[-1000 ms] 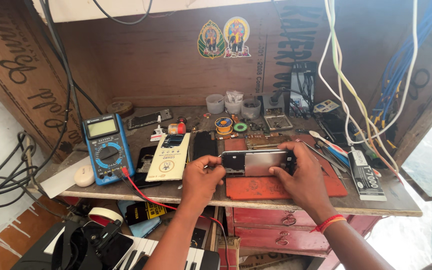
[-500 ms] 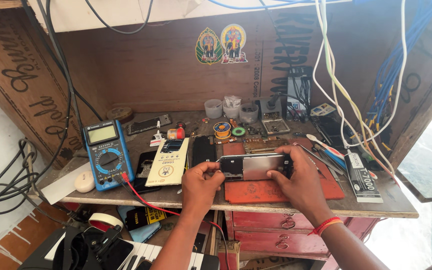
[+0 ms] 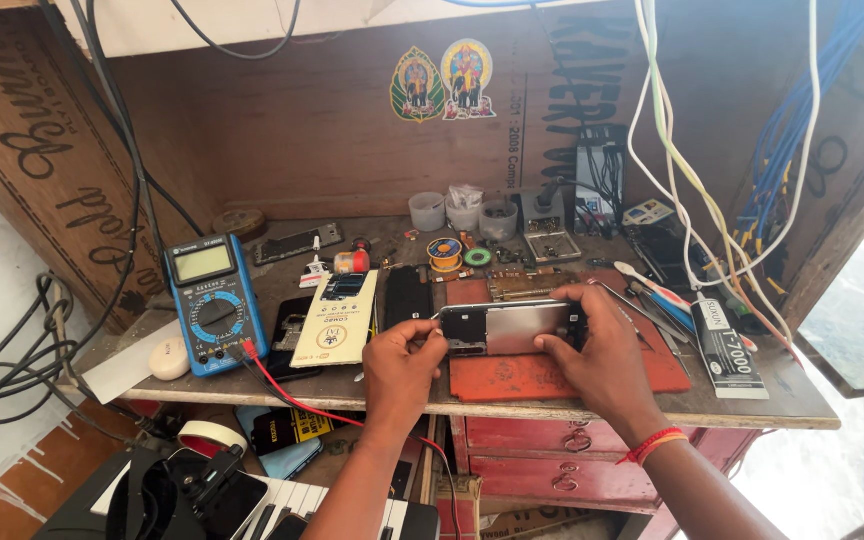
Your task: The person works at a cluttered repair bench on a disassembled smartphone. They use a screwdriver on the phone's edge, then hold the phone with both hands and press a silver battery or back panel into the phone body, repeatedly aligning and pressing it into place.
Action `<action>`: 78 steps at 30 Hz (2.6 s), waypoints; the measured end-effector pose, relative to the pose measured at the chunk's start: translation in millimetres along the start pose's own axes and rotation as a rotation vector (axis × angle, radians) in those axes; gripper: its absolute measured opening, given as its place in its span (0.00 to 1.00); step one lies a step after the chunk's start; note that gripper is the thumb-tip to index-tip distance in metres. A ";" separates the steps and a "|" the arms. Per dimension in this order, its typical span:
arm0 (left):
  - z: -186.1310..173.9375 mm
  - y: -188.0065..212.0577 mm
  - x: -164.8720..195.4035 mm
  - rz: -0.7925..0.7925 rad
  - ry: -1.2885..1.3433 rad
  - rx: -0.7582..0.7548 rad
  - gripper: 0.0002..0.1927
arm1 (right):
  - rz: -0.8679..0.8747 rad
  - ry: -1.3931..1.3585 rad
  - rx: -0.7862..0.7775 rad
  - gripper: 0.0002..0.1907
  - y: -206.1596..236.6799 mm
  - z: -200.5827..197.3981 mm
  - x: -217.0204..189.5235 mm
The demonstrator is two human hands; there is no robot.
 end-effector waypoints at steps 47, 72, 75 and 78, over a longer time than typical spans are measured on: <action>-0.7 -2.5 1.4 -0.050 -0.028 -0.008 0.10 | 0.027 -0.006 0.000 0.27 -1.8 -1.2 -2.1; -3.3 -3.0 -2.4 -0.005 -0.065 -0.062 0.12 | 0.012 0.005 -0.001 0.27 -1.2 -1.6 -1.4; -3.6 -3.6 -2.1 -0.029 -0.015 -0.068 0.11 | 0.015 0.003 -0.002 0.27 -1.7 -1.9 -2.3; -4.0 -2.9 -3.6 -0.081 -0.025 -0.059 0.11 | 0.016 0.004 -0.001 0.27 -1.7 -2.1 -3.1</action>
Point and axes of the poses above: each hand's wrist, its own y-axis away from the middle knuckle, its own z-axis out of the palm, x = y × z, the point moved 1 cm from there along -y, towards the middle knuckle, and after that the axes turned 4 degrees about -z, right-handed, at the moved point
